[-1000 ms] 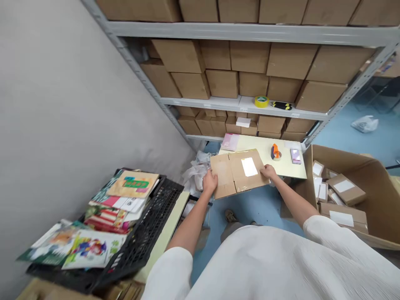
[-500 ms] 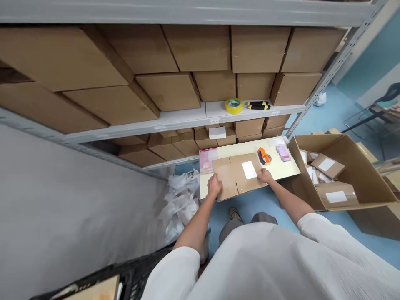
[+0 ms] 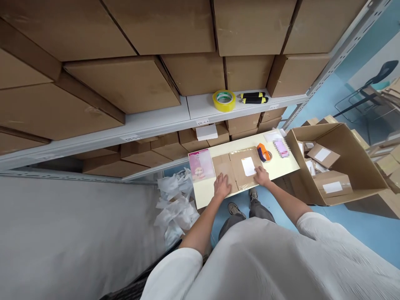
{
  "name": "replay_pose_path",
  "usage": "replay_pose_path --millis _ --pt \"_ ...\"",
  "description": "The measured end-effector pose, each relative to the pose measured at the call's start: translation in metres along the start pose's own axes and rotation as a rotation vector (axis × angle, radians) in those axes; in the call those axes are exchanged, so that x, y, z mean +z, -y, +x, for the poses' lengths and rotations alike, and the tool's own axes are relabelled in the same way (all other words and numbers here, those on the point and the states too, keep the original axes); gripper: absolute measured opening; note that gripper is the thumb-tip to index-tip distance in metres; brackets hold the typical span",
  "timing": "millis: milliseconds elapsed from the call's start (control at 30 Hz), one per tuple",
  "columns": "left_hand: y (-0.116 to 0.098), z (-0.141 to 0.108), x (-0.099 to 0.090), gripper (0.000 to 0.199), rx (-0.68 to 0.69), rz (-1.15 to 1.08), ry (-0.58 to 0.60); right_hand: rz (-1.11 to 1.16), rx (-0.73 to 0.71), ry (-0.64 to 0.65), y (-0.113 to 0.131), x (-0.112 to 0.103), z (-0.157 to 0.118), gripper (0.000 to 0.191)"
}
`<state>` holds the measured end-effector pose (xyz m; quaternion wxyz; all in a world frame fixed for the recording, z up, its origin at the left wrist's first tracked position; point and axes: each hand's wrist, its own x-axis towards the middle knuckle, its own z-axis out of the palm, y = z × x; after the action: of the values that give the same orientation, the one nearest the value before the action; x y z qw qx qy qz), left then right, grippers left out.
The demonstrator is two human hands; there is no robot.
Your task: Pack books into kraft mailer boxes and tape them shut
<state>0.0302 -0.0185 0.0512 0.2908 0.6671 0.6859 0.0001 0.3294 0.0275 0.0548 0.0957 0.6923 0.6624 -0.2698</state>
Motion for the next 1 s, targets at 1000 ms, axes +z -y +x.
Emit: replay_pose_path --millis 1000 --pt "-0.017 0.046 -0.009 0.073 -0.142 -0.065 0.16 -0.184 -0.204 0.313 0.022 -0.056 0.058 0.072"
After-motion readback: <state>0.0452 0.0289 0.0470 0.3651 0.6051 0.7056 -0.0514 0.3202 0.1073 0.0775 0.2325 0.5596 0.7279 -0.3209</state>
